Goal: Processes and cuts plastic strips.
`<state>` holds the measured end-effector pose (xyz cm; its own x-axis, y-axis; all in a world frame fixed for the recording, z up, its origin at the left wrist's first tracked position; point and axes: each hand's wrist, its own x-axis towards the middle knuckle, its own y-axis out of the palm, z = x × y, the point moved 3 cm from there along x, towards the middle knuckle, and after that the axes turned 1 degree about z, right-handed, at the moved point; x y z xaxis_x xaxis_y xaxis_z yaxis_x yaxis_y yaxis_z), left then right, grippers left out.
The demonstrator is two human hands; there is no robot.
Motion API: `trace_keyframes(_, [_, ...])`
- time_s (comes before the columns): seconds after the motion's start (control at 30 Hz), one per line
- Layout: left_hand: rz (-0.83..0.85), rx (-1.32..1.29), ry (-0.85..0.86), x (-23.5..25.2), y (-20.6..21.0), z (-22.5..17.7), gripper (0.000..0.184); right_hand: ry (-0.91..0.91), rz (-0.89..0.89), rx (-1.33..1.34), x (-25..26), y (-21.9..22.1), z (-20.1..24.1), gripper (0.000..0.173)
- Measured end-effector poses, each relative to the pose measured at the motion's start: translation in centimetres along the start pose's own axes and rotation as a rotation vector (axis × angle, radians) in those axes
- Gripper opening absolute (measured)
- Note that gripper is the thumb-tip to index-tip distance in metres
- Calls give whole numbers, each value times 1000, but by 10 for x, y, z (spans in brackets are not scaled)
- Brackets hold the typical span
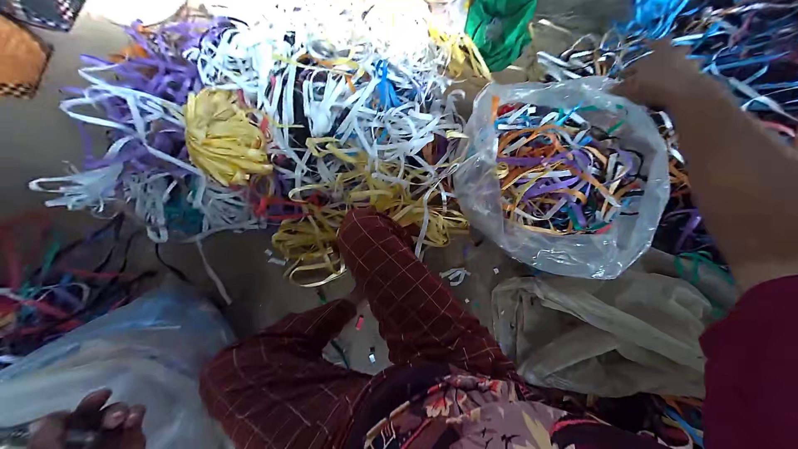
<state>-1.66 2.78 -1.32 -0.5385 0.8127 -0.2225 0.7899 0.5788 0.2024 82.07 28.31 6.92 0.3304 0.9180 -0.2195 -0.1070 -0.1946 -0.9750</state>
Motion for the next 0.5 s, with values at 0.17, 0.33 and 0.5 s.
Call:
trace_keyframes(0.17, [22, 219, -16, -20, -9, 31, 32, -413, 156, 224, 2, 89, 127, 32])
trace_keyframes(0.33, [-165, 499, -103, -54, 9, 78, 20, -658, 366, 134, -3, 220, 221, 26])
trace_keyframes(0.5, [-185, 979, -94, -59, 18, 109, 46, -629, 248, 52, 24, 323, 253, 32])
